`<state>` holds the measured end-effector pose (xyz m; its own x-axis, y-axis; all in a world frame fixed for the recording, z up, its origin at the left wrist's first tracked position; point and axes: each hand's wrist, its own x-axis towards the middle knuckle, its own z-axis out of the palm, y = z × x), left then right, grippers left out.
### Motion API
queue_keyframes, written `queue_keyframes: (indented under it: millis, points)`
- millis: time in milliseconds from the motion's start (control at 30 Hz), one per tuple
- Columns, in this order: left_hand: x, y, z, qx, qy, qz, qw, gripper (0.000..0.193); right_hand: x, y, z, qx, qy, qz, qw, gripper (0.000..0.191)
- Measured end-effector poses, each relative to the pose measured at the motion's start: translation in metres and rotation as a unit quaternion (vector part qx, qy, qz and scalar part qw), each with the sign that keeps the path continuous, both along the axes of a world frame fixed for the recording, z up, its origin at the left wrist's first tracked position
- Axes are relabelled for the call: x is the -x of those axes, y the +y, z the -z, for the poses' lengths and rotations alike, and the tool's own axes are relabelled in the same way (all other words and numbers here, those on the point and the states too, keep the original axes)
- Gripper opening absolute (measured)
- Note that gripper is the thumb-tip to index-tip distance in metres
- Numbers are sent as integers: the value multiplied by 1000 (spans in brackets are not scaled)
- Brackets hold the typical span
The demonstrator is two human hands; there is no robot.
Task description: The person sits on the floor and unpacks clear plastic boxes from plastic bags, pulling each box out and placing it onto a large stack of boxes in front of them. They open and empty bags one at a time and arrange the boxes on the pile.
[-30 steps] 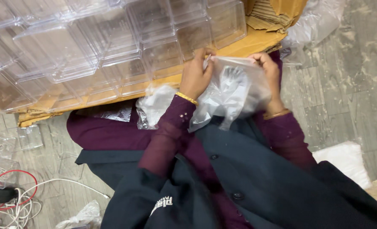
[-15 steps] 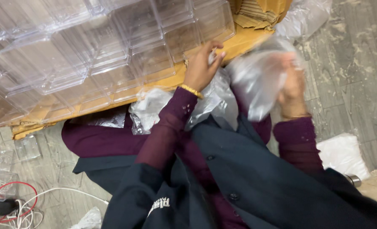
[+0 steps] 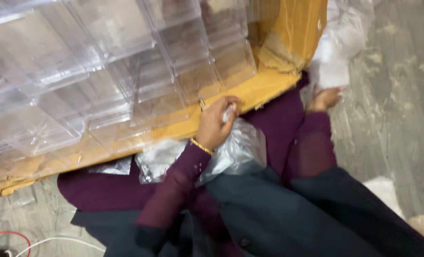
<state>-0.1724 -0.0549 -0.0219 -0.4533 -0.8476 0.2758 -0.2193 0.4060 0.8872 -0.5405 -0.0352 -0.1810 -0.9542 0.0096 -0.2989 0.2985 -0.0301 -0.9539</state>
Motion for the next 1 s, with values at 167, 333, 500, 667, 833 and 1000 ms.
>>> queue_keyframes:
  millis: [167, 333, 500, 667, 833, 1000]
  points:
    - [1, -2, -4, -33, -11, 2, 999, 15, 72, -98, -51, 334, -115, -291, 889, 42]
    - [1, -1, -3, -7, -4, 2, 1000, 14, 110, -129, -80, 177, -67, -397, 898, 39]
    - [-1, -4, -2, -46, 29, 0, 999, 21, 35, -79, -104, 173, 316, -215, 908, 25]
    - [-14, -9, -1, -126, 66, 11, 990, 34, -97, -16, -124, 197, 361, -436, 800, 18]
    - [-42, -8, -12, -110, 101, 11, 989, 38, -137, -68, -120, -10, 305, -646, 699, 61]
    - [-83, -3, -32, -129, 88, -31, 987, 39, -141, -76, -131, -267, 267, -640, 669, 72]
